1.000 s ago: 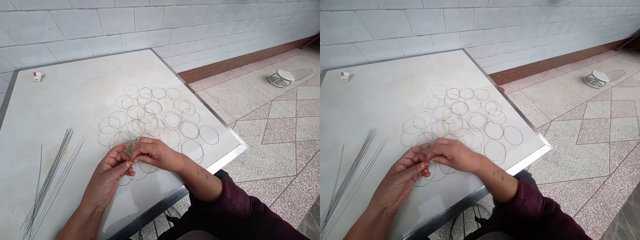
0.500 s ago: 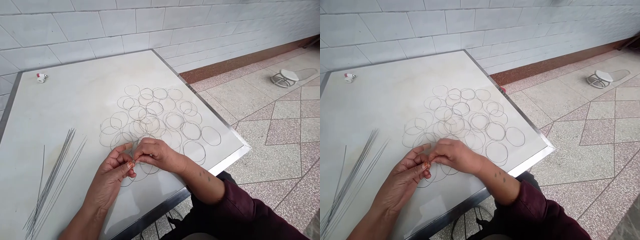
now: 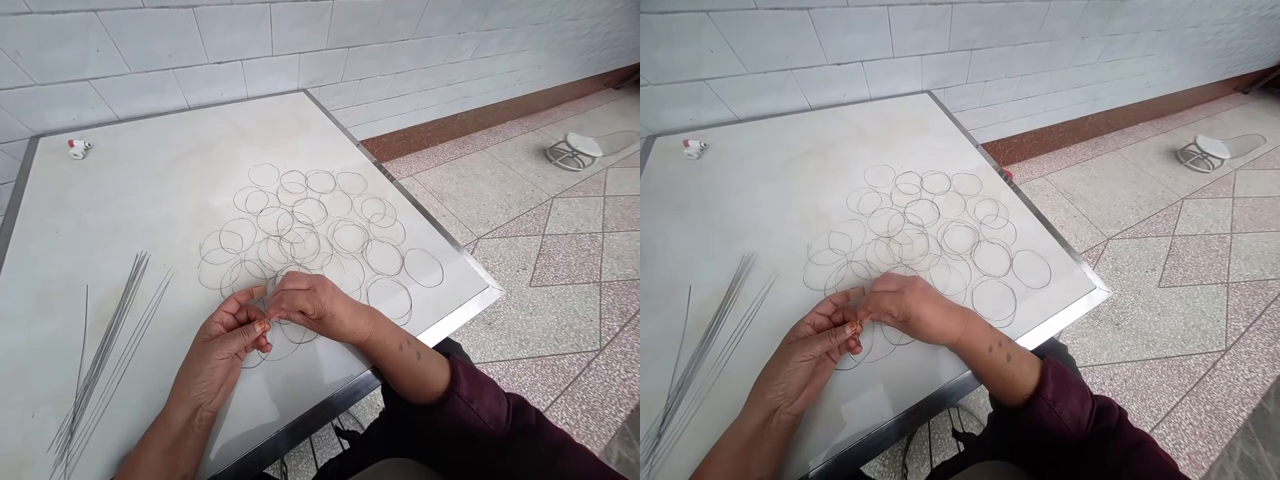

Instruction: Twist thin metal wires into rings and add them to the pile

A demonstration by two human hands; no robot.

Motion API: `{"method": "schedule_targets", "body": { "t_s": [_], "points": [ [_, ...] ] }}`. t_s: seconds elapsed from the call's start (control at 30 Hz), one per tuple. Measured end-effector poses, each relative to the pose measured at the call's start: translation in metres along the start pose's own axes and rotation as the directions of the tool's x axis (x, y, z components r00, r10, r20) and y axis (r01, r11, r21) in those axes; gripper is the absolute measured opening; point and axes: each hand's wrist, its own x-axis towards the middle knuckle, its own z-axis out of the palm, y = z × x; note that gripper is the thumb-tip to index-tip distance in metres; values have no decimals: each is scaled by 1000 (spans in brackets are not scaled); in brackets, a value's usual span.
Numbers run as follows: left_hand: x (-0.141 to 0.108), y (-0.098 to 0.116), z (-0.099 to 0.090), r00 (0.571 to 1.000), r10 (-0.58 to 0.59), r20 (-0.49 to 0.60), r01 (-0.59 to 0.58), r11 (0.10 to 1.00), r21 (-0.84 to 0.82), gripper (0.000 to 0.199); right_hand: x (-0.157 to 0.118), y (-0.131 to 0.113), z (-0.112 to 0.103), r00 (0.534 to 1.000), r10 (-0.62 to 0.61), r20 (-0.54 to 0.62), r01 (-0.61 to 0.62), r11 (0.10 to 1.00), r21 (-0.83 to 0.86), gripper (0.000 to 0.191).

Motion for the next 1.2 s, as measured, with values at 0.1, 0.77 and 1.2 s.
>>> {"method": "schedule_targets", "body": {
  "t_s": [0.1, 0.77, 1.2],
  "points": [
    [-1, 0, 0, 1000, -8, 19, 7, 1000, 17, 51, 2, 0, -1, 1000, -9, -20, 10, 999, 37, 11],
    [-1, -5, 1, 991, 119, -66, -107, 981, 162, 46, 5, -2, -5, 999, -49, -16, 50, 999, 21, 12],
    [-2, -5, -3, 989, 150, -15, -143, 967, 210, 53, 5, -4, -4, 1000, -20, -10, 21, 992, 123, 11]
  ]
}}
